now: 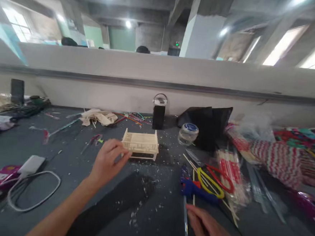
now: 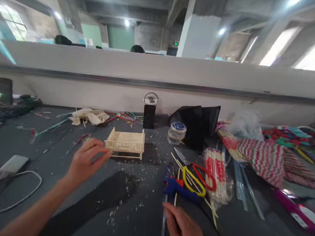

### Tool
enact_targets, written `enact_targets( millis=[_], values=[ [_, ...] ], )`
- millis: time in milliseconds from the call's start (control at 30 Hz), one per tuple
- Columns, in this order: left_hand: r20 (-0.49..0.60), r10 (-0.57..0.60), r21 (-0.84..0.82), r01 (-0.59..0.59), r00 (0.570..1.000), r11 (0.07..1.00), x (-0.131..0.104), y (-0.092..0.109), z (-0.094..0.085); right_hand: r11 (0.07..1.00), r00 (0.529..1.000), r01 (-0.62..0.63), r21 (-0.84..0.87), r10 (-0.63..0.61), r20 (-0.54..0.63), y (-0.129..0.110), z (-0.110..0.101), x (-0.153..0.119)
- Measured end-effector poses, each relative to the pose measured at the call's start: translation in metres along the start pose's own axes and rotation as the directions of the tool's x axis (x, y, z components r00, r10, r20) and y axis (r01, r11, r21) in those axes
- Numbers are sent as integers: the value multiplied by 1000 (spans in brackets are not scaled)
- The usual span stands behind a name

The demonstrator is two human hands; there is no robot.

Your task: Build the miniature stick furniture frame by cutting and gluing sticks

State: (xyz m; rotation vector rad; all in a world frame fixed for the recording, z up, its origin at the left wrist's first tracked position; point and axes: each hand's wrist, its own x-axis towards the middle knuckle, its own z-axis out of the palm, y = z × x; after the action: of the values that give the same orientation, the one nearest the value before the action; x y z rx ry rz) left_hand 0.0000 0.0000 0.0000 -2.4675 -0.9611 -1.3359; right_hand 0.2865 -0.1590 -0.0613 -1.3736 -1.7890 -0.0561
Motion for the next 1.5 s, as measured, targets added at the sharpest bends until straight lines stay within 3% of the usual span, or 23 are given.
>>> enact_targets(
  millis=[100,200,333,467,633,767,967,1167,1267,1367,1433,1500],
  values=[
    [107,-53,-86,62,993,994,-33,9,8,1000,1000,-19,12,19,8,5,0,-3],
    [171,-119,-121,141,978,983,-50,14,17,1000,1000,-6,12,6,10,6,1,-1],
    [244,-232,-136,270,942,953,-53,19,28,999,999,43,-30,-43,-5,5,2,10],
    [328,-236,-198,311,915,930,-53,27,31,990,997,76,-117,-77,-4,13,-4,22],
    [298,-286,-175,347,911,921,-52,28,27,958,999,28,-285,-35,-20,39,-19,23],
    [286,-342,-167,398,895,902,-51,22,26,930,995,58,-363,-25,96,51,-20,16],
    [332,-265,-214,346,905,913,-51,21,28,868,966,91,-488,42,255,54,-8,20],
    [337,-201,-244,292,920,925,-56,18,31,885,946,155,-440,-4,324,65,0,26],
    [339,-177,-244,268,924,932,-59,14,33,921,958,151,-360,-46,284,65,0,24],
    [359,-171,-249,271,918,930,-58,21,37,956,985,109,-271,-67,162,60,-10,25],
    [419,-136,-275,268,898,923,-50,37,43,966,995,93,-239,-85,45,58,-24,27],
    [523,-64,-305,256,850,917,-36,62,53,966,991,89,-241,-110,-76,58,-41,29]
  ],
)
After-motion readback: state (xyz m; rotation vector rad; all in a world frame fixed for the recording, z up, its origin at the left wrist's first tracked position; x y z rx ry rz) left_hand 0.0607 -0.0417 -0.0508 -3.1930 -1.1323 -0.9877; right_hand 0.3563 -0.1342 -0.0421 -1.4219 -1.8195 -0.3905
